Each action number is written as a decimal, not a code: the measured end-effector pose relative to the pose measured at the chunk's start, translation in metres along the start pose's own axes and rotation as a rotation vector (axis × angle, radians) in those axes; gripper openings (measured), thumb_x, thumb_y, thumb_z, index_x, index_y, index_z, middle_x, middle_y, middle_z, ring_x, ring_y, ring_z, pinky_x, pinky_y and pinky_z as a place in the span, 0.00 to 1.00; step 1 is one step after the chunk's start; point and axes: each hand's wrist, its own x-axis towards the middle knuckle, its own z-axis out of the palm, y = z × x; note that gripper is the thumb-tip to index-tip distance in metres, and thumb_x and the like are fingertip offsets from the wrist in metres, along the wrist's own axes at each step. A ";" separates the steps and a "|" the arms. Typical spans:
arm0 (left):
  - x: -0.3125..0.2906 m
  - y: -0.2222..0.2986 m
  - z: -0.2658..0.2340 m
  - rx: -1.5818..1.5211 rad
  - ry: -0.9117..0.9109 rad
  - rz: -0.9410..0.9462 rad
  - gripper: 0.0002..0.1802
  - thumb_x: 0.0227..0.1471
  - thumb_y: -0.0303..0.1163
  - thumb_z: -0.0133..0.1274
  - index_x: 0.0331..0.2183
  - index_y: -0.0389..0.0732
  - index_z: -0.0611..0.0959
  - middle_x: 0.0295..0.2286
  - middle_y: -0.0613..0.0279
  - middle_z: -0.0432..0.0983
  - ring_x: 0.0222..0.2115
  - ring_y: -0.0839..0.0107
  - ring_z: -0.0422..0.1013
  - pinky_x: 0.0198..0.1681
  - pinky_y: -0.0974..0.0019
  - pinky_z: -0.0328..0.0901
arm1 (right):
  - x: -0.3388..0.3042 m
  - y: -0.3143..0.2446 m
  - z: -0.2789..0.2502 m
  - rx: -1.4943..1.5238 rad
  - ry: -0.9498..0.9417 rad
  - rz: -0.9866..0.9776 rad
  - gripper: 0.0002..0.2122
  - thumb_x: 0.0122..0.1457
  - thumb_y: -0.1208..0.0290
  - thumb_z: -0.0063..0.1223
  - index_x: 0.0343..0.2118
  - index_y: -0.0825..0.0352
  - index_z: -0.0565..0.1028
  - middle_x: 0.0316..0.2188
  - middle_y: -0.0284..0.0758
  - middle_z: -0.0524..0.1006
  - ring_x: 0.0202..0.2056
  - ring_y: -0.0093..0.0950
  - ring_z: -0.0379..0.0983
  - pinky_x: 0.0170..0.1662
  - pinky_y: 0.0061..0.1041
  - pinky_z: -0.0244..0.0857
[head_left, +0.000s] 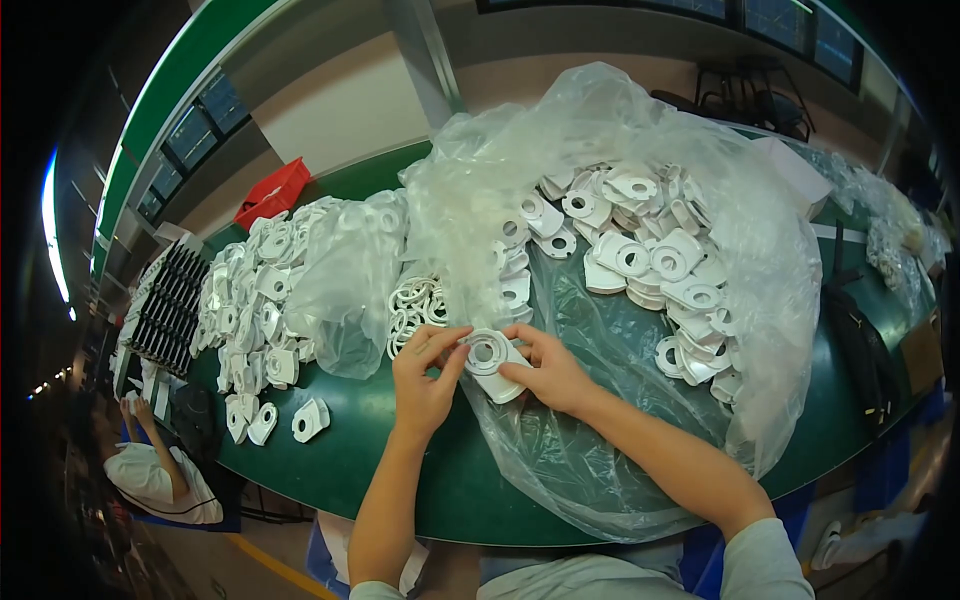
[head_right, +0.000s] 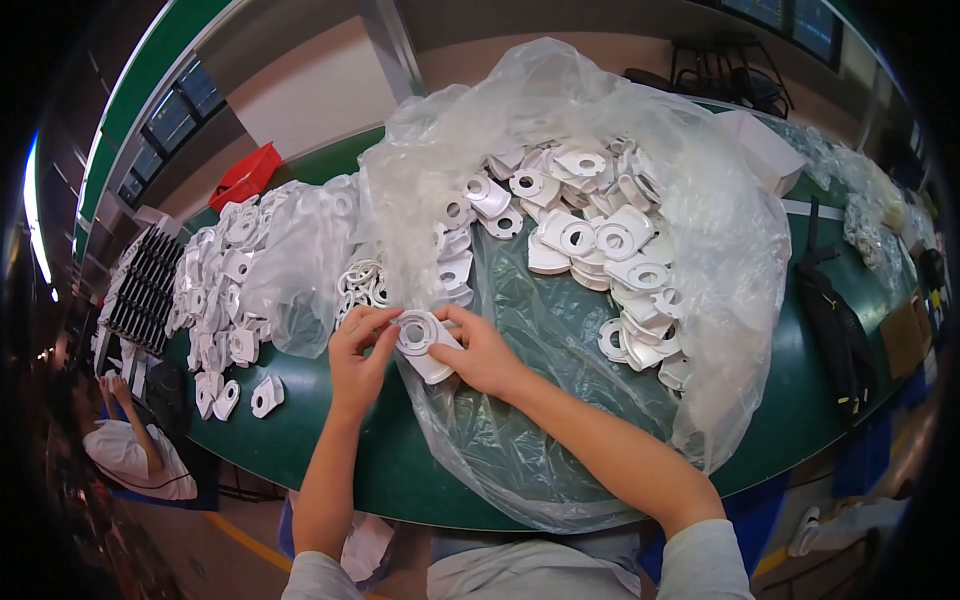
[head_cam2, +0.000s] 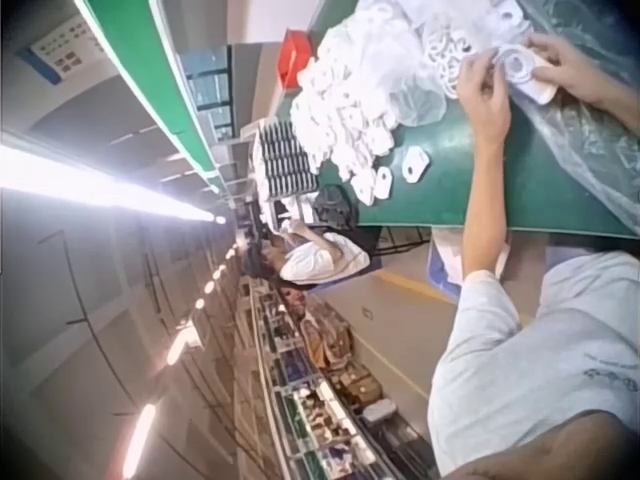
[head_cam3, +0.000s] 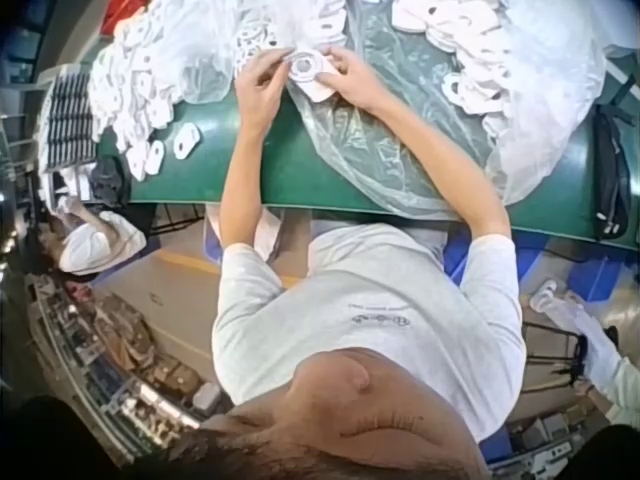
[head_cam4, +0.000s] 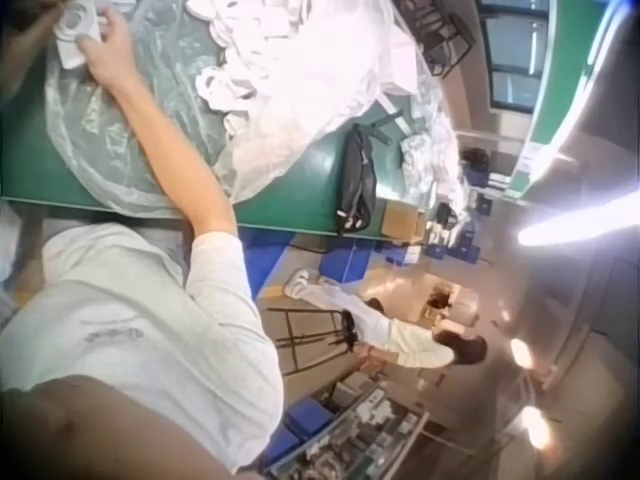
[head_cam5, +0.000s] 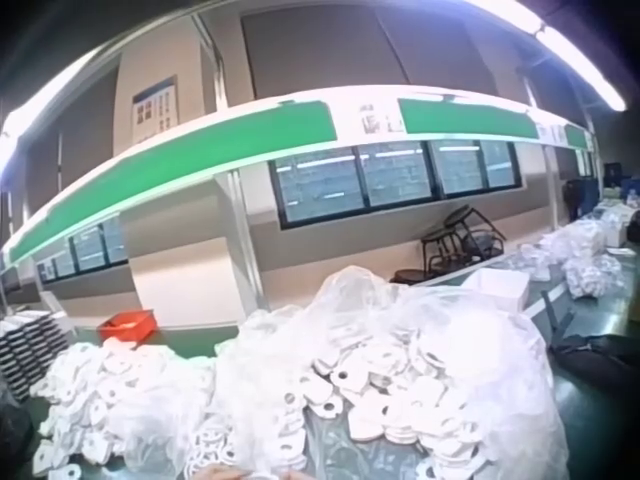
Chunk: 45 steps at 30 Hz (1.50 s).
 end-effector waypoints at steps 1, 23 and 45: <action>-0.001 -0.001 -0.001 0.012 0.004 -0.031 0.12 0.45 0.18 0.51 0.35 0.36 0.80 0.28 0.64 0.70 0.26 0.80 0.67 0.26 0.80 0.61 | 0.000 -0.001 0.000 0.000 0.000 0.001 0.16 0.52 0.79 0.49 0.45 0.68 0.64 0.30 0.31 0.75 0.29 0.16 0.71 0.28 0.15 0.64; -0.001 0.011 0.006 0.226 0.067 0.093 0.11 0.41 0.16 0.53 0.32 0.36 0.81 0.23 0.63 0.70 0.19 0.79 0.66 0.22 0.78 0.60 | -0.003 -0.005 0.004 -0.060 -0.013 0.023 0.15 0.54 0.73 0.50 0.45 0.65 0.65 0.28 0.29 0.74 0.23 0.14 0.68 0.21 0.13 0.60; -0.006 0.003 0.002 0.144 -0.102 0.042 0.29 0.31 0.23 0.56 0.44 0.37 0.75 0.39 0.57 0.67 0.40 0.68 0.66 0.28 0.75 0.64 | 0.023 0.058 0.001 -0.300 0.284 -0.280 0.20 0.54 0.69 0.51 0.47 0.73 0.64 0.43 0.39 0.69 0.46 0.26 0.64 0.50 0.24 0.58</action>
